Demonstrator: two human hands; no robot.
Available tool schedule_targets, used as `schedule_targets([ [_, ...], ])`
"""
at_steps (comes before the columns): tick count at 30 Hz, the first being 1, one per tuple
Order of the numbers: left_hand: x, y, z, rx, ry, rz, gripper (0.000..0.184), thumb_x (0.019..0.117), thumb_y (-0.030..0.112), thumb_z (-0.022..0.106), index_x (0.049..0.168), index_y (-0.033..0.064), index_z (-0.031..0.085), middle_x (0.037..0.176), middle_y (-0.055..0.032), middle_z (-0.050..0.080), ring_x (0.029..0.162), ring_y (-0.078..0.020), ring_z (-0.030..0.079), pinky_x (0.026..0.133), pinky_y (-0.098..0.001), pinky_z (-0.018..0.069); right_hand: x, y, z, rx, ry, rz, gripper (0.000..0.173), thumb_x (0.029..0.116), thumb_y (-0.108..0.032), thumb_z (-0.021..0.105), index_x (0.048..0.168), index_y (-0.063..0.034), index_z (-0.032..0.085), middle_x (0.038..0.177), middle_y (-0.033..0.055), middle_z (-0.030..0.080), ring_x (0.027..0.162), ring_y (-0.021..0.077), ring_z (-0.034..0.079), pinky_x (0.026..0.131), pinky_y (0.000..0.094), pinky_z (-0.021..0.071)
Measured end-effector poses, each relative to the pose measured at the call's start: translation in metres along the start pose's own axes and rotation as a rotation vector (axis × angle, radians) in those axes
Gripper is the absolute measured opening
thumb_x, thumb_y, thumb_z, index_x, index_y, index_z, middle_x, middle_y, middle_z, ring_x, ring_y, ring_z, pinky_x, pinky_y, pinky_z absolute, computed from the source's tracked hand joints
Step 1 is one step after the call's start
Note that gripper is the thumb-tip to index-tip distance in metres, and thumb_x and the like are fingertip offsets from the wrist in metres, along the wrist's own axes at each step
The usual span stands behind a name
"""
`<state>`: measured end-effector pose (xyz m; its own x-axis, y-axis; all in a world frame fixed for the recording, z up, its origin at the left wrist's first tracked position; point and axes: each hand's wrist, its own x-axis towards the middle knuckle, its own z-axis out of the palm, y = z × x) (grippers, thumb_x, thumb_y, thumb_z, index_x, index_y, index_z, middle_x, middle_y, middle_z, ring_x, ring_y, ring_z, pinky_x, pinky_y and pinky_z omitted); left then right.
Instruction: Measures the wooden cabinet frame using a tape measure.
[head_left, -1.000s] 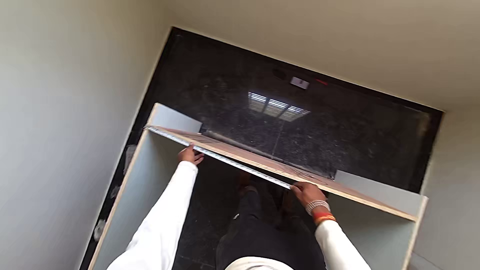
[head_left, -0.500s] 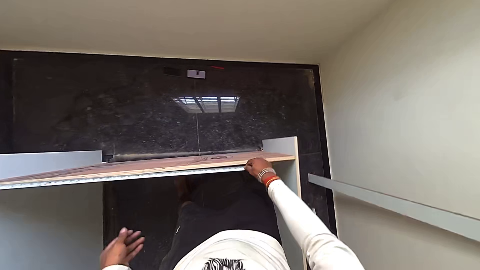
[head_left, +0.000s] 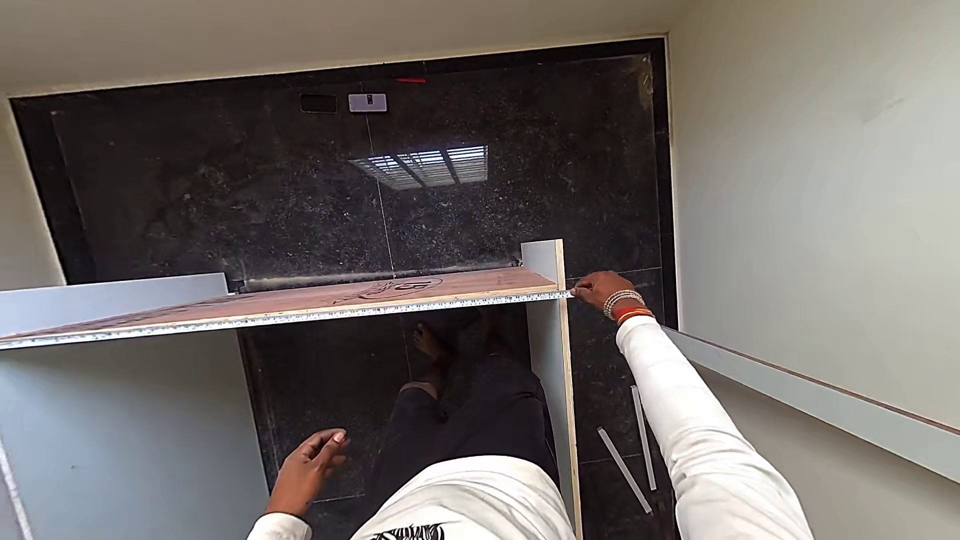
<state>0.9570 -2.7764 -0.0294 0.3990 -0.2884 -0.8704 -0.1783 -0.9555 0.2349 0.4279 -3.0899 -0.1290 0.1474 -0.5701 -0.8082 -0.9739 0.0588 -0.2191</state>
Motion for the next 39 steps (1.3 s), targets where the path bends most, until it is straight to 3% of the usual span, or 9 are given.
schedule_targets([
  [6, -0.018, -0.007, -0.001, -0.029, 0.091, -0.037, 0.026, 0.1081, 0.021, 0.055, 0.122, 0.0018, 0.065, 0.111, -0.0148, 0.074, 0.086, -0.0223, 0.074, 0.074, -0.0382, 0.0603, 0.021, 0.000, 0.001, -0.043, -0.041, 0.011, 0.029, 0.1040, -0.040, 0.059, 0.109, -0.0199, 0.079, 0.111, 0.0106, 0.076, 0.109, 0.0328, 0.070, 0.090, 0.0632, 0.0509],
  [13, -0.027, -0.020, 0.013, 0.021, 0.046, -0.058, 0.025, 0.1069, 0.019, 0.057, 0.121, 0.0014, 0.066, 0.113, -0.0155, 0.072, 0.091, -0.0231, 0.073, 0.077, -0.0399, 0.0602, 0.029, 0.003, 0.003, -0.064, -0.069, 0.002, 0.030, 0.1049, -0.039, 0.056, 0.111, -0.0205, 0.078, 0.112, 0.0108, 0.076, 0.110, 0.0330, 0.070, 0.090, 0.0628, 0.0510],
  [25, -0.032, 0.015, 0.027, 0.061, 0.032, 0.015, 0.025, 0.1065, 0.019, 0.056, 0.121, 0.0012, 0.066, 0.111, -0.0142, 0.073, 0.089, -0.0211, 0.073, 0.078, -0.0381, 0.0606, 0.035, 0.004, -0.007, -0.095, -0.132, -0.010, 0.030, 0.1046, -0.039, 0.055, 0.110, -0.0207, 0.078, 0.110, 0.0112, 0.076, 0.108, 0.0337, 0.070, 0.087, 0.0613, 0.0509],
  [39, -0.035, 0.013, 0.033, 0.100, 0.020, 0.029, 0.026, 0.1057, 0.022, 0.058, 0.121, 0.0028, 0.067, 0.112, -0.0126, 0.073, 0.092, -0.0208, 0.073, 0.082, -0.0391, 0.0606, 0.039, 0.012, -0.011, -0.073, -0.156, -0.017, 0.033, 0.1037, -0.044, 0.057, 0.107, -0.0191, 0.079, 0.108, 0.0121, 0.076, 0.107, 0.0340, 0.069, 0.088, 0.0623, 0.0503],
])
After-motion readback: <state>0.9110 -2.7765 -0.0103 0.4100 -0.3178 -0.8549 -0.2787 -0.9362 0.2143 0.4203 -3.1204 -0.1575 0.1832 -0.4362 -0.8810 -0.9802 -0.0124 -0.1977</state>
